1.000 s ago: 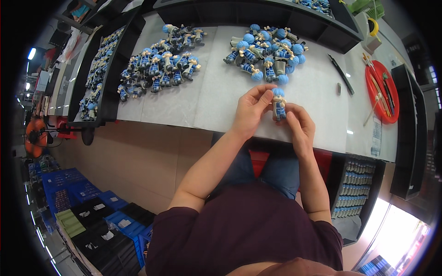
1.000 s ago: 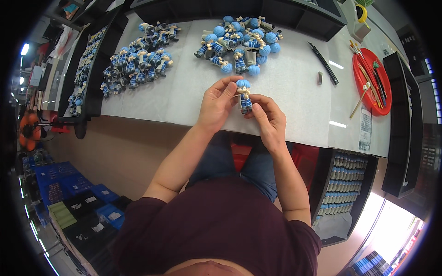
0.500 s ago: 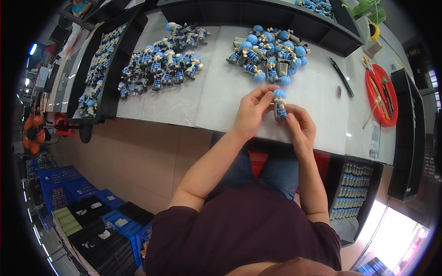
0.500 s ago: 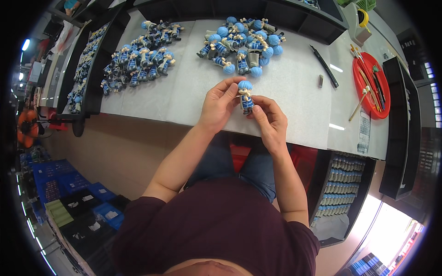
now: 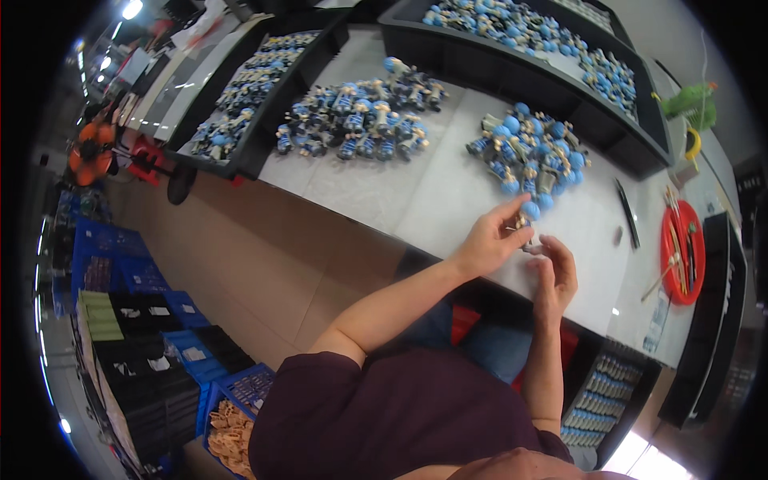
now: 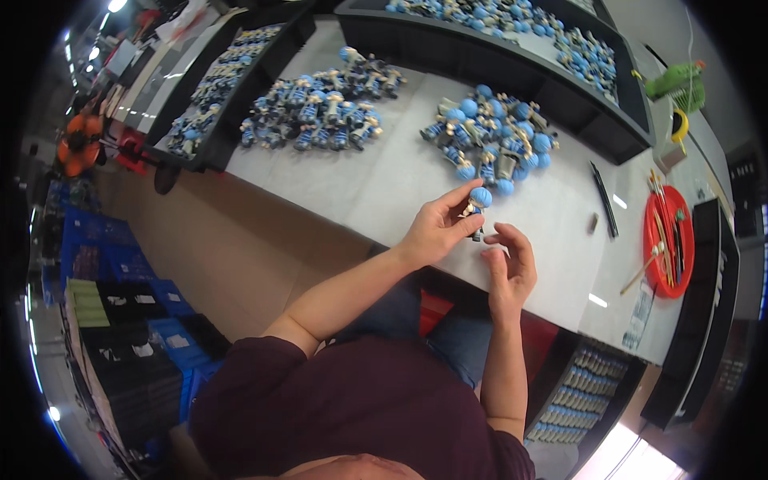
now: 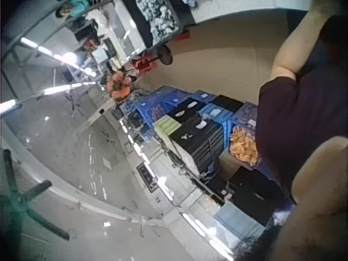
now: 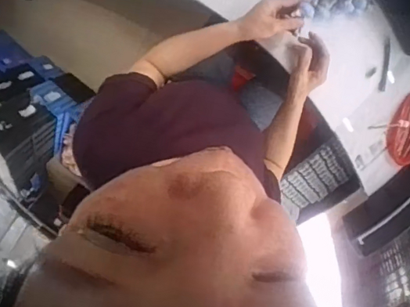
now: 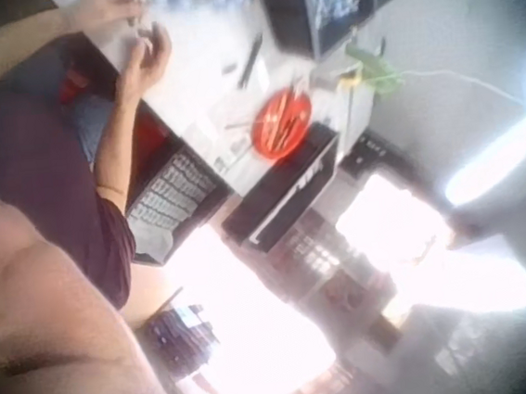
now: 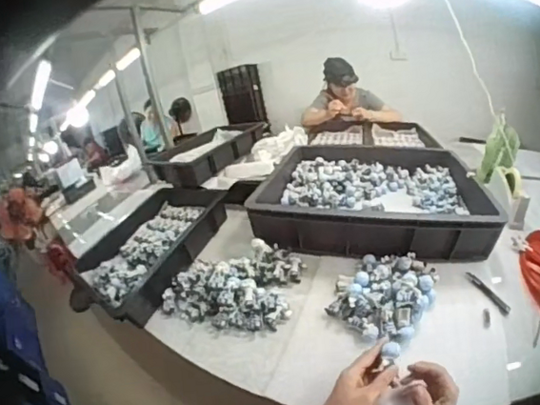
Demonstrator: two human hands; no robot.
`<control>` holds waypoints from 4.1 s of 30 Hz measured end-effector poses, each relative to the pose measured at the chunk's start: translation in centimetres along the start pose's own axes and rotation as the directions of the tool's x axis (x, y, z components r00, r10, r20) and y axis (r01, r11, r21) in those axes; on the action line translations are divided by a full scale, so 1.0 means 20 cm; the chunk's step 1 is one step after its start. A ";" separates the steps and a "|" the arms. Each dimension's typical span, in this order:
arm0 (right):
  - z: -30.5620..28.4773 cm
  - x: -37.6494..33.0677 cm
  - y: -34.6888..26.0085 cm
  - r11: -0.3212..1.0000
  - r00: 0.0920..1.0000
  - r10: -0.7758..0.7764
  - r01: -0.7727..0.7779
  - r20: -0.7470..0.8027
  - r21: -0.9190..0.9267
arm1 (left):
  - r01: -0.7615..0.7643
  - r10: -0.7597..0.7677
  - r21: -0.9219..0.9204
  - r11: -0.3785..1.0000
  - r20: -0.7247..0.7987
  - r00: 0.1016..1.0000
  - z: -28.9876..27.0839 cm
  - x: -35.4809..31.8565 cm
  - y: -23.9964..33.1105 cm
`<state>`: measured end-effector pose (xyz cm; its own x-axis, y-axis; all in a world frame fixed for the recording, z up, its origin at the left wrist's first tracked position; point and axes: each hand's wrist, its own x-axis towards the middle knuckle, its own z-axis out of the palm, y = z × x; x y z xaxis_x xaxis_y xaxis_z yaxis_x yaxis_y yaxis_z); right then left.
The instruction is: The person sits at a white table and assembles small blue and white plastic figurines. They pick up a figurine body and a separate blue spherical head, attach the head to the body, and then place the completed figurine into a black tray. This process is repeated continuously throughout the video.
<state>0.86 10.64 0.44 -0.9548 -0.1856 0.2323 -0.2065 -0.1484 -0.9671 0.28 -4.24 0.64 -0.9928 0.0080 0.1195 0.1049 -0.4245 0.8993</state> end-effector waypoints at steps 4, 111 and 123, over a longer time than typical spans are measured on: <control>0.01 0.00 0.00 0.998 1.000 -0.005 0.005 -0.006 -0.060 | -0.277 0.324 0.279 0.920 -0.141 0.935 -0.20 0.07 0.25; 0.04 0.00 -0.05 0.978 0.978 0.190 -0.196 0.089 0.070 | 0.130 -0.123 -0.328 0.936 0.045 0.991 -0.05 0.03 -0.01; 0.05 0.00 -0.05 0.980 0.977 0.190 -0.195 0.099 0.047 | 0.098 -0.088 -0.293 0.951 0.047 0.995 -0.06 0.03 -0.02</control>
<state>1.29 9.92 1.55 -0.9508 -0.3053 0.0533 -0.0059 -0.1543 -0.9880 -0.40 -5.13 -0.23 -0.9943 0.0880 0.0594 -0.0147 -0.6684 0.7437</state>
